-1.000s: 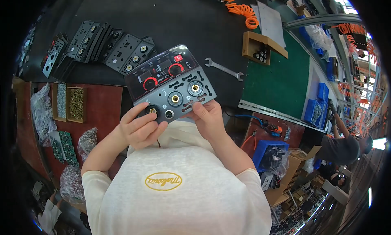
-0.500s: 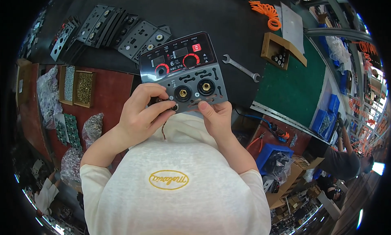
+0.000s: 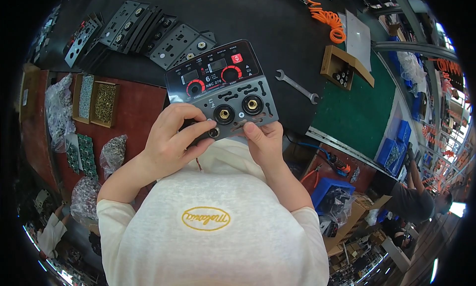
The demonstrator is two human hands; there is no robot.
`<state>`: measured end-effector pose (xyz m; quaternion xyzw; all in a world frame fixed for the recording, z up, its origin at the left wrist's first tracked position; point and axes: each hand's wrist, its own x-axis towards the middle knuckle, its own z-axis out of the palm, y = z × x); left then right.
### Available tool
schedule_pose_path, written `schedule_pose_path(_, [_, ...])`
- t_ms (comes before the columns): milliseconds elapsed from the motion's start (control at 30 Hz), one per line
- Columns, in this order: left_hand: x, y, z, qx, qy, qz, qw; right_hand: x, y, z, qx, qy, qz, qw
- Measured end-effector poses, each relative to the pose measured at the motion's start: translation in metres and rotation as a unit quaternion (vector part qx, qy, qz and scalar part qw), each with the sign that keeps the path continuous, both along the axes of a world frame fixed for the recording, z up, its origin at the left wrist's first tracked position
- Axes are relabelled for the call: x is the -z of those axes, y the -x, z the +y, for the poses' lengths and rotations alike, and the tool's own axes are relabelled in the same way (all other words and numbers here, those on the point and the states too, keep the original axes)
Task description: Assembling and wiring electronic control panels at a factory workbench.
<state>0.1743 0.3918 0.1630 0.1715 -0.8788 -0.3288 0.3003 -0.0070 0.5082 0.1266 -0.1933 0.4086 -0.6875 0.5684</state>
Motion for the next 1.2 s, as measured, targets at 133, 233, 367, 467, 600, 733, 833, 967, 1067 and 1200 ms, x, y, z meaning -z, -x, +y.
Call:
schedule_pose_path(133, [0.0, -0.007, -0.002, 0.021, -0.015, 0.019, 0.999, -0.003, -0.001, -0.004, -0.004, -0.005, 0.004, 1.0])
schedule_pose_path(233, [0.005, -0.009, -0.003, 0.038, 0.033, 0.023, 0.998, -0.004, -0.002, -0.008, -0.009, -0.009, 0.004, 1.0])
schedule_pose_path(367, [0.006, -0.009, -0.003, 0.019, 0.031, 0.033, 0.999, -0.002, -0.004, -0.011, -0.016, -0.014, 0.003, 1.0])
schedule_pose_path(467, [0.007, -0.008, -0.004, -0.03, 0.027, 0.026, 0.999, -0.001, -0.006, -0.012, -0.023, -0.015, -0.001, 1.0])
schedule_pose_path(600, [0.007, -0.006, -0.006, -0.029, 0.021, 0.031, 0.999, -0.001, -0.006, -0.015, -0.027, -0.015, 0.008, 0.999])
schedule_pose_path(733, [0.006, -0.005, -0.008, -0.024, 0.022, 0.037, 0.999, 0.0, -0.005, -0.017, -0.029, -0.015, 0.003, 0.999])
schedule_pose_path(833, [0.008, -0.005, -0.008, -0.017, 0.028, 0.045, 0.998, 0.002, -0.004, -0.017, -0.031, -0.015, 0.002, 0.999])
schedule_pose_path(967, [0.01, -0.005, -0.009, -0.038, 0.006, 0.063, 0.997, 0.0, -0.005, -0.02, -0.03, -0.022, 0.001, 0.999])
schedule_pose_path(1067, [0.011, -0.009, -0.013, 0.0, 0.05, 0.047, 0.998, -0.001, -0.006, -0.022, -0.028, -0.029, -0.001, 0.999])
schedule_pose_path(1200, [0.01, -0.012, -0.013, 0.013, 0.076, 0.033, 0.996, -0.003, -0.006, -0.025, -0.026, -0.034, -0.004, 0.999])
